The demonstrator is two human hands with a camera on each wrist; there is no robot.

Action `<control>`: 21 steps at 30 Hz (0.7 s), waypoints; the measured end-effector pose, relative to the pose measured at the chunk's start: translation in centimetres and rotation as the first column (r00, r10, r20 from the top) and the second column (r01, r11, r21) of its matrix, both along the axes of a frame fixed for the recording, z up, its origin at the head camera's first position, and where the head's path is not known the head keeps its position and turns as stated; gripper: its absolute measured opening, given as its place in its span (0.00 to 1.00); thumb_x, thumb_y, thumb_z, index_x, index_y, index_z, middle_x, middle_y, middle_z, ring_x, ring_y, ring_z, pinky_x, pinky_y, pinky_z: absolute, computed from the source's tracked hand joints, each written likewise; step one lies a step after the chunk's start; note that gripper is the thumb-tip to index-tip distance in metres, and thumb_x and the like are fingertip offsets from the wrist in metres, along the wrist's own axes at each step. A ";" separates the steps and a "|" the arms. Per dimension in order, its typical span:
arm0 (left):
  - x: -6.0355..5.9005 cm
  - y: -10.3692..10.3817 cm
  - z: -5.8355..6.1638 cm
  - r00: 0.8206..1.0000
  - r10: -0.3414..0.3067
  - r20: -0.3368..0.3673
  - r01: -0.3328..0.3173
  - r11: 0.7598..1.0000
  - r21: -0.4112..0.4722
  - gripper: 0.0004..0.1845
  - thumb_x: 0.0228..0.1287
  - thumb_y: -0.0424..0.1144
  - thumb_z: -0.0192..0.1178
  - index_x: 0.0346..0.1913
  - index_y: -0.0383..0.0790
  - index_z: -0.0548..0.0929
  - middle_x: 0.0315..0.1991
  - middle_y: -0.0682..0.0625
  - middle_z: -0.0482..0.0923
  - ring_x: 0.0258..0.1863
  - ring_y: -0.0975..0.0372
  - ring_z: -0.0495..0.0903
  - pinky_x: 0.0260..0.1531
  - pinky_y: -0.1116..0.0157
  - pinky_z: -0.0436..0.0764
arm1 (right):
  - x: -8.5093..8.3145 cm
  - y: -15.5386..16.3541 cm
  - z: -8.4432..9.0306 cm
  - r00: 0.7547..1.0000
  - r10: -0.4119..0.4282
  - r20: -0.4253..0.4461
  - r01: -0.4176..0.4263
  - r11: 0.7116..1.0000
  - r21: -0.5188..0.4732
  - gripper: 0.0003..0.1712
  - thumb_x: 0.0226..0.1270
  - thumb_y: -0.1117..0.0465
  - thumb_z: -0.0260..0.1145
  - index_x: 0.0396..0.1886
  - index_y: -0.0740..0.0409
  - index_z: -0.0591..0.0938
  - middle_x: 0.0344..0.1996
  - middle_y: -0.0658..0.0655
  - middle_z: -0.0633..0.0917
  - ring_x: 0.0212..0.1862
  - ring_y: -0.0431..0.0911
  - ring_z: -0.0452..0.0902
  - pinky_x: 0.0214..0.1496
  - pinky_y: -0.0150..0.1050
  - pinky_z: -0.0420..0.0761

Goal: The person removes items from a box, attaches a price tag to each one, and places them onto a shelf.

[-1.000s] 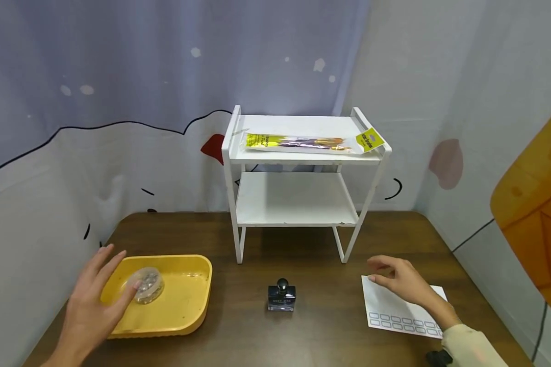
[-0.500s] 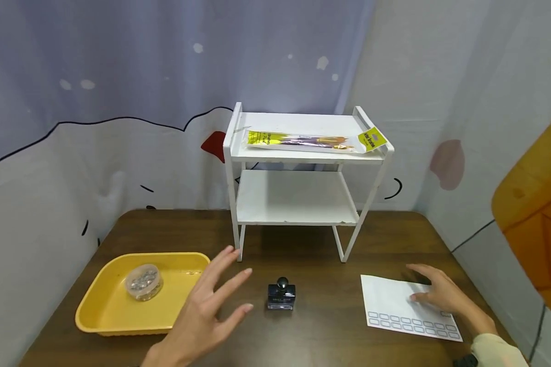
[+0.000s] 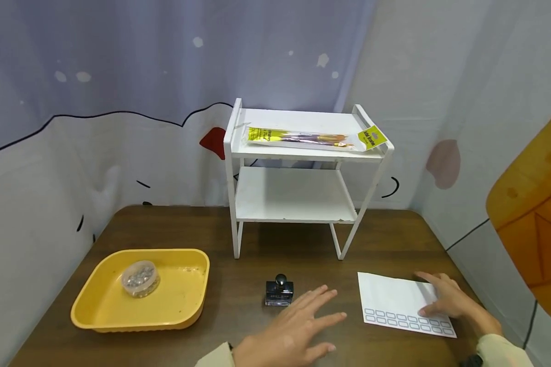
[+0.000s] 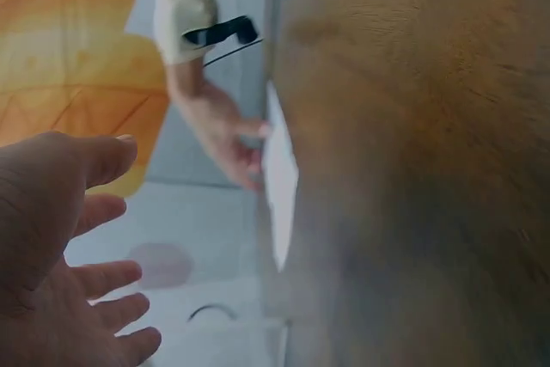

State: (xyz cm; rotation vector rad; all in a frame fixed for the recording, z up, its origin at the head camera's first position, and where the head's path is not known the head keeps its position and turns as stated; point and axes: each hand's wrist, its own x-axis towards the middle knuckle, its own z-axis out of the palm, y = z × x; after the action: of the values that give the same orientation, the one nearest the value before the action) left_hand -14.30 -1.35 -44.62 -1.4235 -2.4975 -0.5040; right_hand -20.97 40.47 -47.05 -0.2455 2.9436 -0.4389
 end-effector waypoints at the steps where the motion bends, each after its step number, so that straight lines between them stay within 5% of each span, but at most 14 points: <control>1: -0.1 0.7 -0.3 1.000 0.002 0.018 -0.001 1.000 -0.031 0.29 0.65 0.59 0.48 0.67 0.57 0.63 0.73 0.51 0.46 0.72 0.54 0.50 0.66 0.54 0.61 | 0.0 0.1 -0.1 1.000 -0.008 0.005 0.008 1.000 0.003 0.60 0.26 0.43 0.79 0.62 0.64 0.66 0.50 0.78 0.68 0.50 0.73 0.63 0.43 0.69 0.68; 11: -1.8 6.7 -3.1 0.998 -0.028 0.052 0.038 0.976 -0.214 0.26 0.65 0.62 0.42 0.65 0.63 0.66 0.71 0.53 0.55 0.71 0.58 0.54 0.66 0.56 0.60 | -0.8 -0.5 0.2 0.997 -0.028 0.075 0.025 0.999 0.044 0.58 0.25 0.42 0.78 0.60 0.62 0.68 0.46 0.74 0.69 0.48 0.68 0.63 0.42 0.66 0.69; 21: -3.0 9.7 -4.9 0.988 -0.031 0.154 0.074 0.957 -0.281 0.26 0.64 0.63 0.43 0.64 0.66 0.67 0.69 0.57 0.59 0.69 0.60 0.56 0.64 0.54 0.63 | -1.3 -1.1 0.7 0.992 -0.054 0.117 0.044 0.995 0.088 0.52 0.25 0.41 0.78 0.53 0.58 0.70 0.44 0.70 0.71 0.45 0.65 0.65 0.38 0.63 0.71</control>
State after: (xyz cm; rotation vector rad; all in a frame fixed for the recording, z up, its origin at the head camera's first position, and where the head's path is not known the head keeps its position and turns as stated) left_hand -17.32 8.40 -49.52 -1.6124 -2.7481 -0.2731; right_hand -22.24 39.39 -46.30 -0.1315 2.8473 -0.3215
